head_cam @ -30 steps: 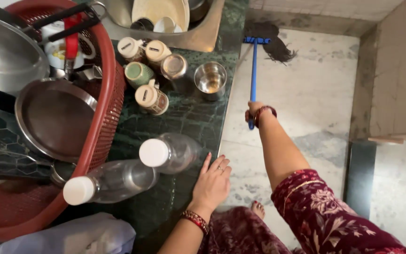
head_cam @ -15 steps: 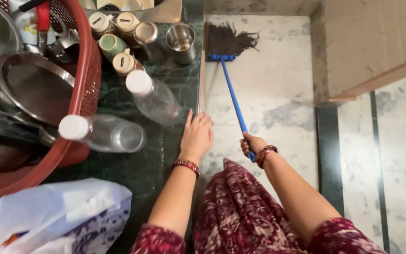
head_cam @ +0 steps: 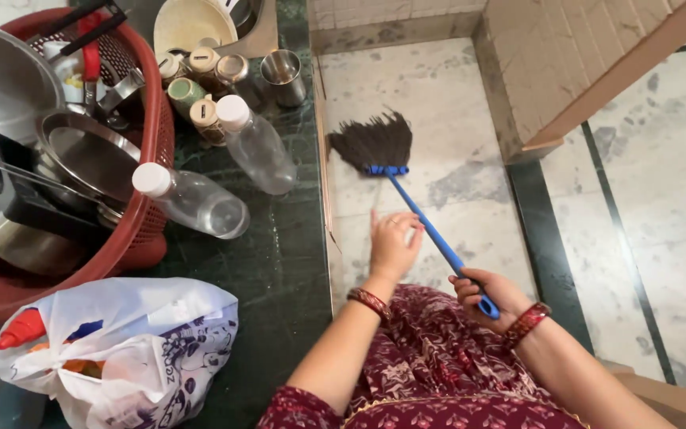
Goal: The recorder is mopping the floor with a wet mop, moving through a hallway and into a kitchen area.
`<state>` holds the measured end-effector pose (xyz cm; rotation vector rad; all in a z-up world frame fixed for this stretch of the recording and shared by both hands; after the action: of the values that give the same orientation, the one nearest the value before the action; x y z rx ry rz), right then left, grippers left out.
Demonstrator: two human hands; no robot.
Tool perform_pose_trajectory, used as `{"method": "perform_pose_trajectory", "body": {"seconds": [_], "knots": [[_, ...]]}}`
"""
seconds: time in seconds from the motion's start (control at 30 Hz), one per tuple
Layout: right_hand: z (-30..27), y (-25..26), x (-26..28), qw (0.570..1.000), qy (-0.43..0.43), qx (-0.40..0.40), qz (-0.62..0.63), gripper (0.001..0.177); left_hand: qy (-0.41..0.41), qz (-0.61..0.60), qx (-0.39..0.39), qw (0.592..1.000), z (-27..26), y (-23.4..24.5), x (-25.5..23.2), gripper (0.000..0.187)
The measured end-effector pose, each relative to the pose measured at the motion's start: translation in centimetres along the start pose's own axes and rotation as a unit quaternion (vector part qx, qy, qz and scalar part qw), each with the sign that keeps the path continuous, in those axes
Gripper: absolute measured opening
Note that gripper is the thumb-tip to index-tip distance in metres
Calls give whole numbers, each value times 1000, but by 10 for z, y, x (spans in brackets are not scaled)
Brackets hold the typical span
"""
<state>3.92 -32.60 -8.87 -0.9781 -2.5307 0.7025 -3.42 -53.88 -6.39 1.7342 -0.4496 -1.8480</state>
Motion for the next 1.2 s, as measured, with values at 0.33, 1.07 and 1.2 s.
{"method": "perform_pose_trajectory", "body": {"seconds": [0.33, 1.07, 1.2], "knots": [[75, -24, 10, 997, 40, 47, -39, 15, 34, -82, 16, 996, 4, 2, -31, 10], [400, -152, 398, 991, 79, 83, -67, 23, 164, -43, 7, 985, 175, -80, -49, 9], [408, -105, 426, 989, 54, 139, -6, 22, 167, -38, 42, 984, 201, -112, -72, 8]]}}
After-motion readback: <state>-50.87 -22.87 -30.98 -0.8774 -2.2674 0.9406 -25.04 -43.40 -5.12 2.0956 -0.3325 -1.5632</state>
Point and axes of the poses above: each hand's wrist, its own z-axis towards the middle knuckle, its own y-axis out of the back of the hand, x = y × z, the point moved 3 cm from there along z, towards the middle knuckle, and after that the axes turned 13 degrees about y, right-handed, at the moved point
